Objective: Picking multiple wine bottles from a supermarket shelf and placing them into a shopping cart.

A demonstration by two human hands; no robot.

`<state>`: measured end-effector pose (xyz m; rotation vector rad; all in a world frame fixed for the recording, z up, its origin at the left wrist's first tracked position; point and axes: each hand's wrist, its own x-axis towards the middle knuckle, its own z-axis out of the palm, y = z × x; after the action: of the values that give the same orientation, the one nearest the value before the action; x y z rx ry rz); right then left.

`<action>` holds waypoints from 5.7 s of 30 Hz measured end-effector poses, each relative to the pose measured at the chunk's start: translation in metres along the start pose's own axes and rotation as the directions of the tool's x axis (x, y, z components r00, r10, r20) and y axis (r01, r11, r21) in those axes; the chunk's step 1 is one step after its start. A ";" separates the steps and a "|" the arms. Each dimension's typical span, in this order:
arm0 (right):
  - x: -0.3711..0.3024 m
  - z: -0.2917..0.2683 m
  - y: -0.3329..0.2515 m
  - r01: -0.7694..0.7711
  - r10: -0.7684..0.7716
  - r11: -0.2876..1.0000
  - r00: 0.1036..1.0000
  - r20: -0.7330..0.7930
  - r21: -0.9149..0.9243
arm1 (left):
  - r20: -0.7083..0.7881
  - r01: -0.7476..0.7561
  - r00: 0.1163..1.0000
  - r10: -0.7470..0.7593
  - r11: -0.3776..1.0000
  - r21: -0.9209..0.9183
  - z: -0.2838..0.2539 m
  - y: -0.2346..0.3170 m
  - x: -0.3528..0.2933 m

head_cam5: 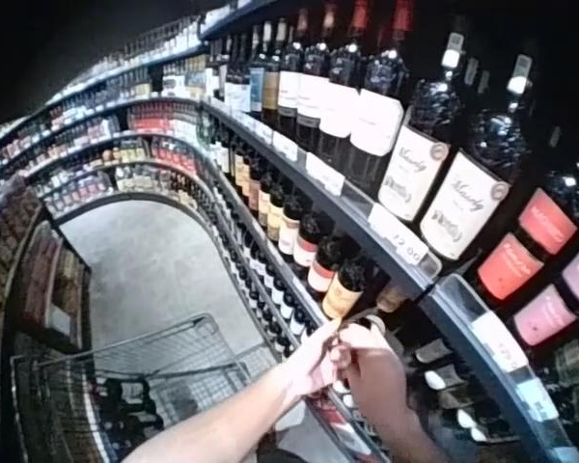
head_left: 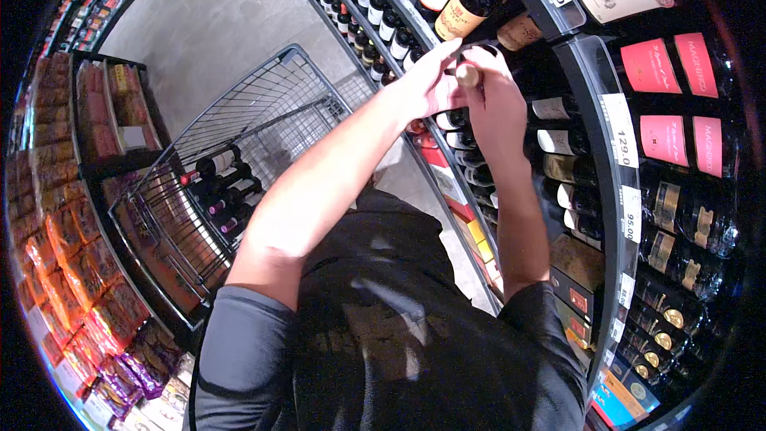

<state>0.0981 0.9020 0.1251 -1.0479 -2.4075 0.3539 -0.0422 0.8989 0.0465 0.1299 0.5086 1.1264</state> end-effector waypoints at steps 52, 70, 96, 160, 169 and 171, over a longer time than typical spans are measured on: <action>-0.230 0.364 -0.334 0.347 -0.547 0.818 0.225 0.806 0.459 | -0.722 0.353 0.619 0.309 0.712 0.608 -0.375 -0.183 -0.507; -0.295 0.454 -0.375 0.486 -0.495 0.781 0.096 0.864 0.393 | -0.769 0.474 0.628 0.121 0.724 0.502 -0.504 -0.226 -0.543; -0.312 0.496 -0.395 0.397 -0.418 0.850 0.105 0.902 0.347 | -0.903 0.408 0.418 0.094 0.869 0.279 -0.514 -0.232 -0.551; -0.134 0.399 -0.248 0.579 -0.547 0.807 0.663 0.511 0.114 | -0.793 0.918 0.394 0.465 -0.155 0.365 -0.394 -0.045 -0.579; -0.093 0.412 -0.245 0.471 -0.458 0.869 0.647 0.610 0.153 | -0.772 0.961 0.273 0.574 -0.128 0.245 -0.412 -0.005 -0.557; -0.083 0.401 -0.256 0.406 -0.355 0.905 0.555 0.752 0.127 | -0.704 0.974 0.227 0.673 -0.156 0.166 -0.409 -0.010 -0.553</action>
<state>-0.2220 0.6524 -0.1358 -0.3483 -3.3338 0.6749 -0.4008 0.3416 -0.1381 0.6835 2.6090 -0.4811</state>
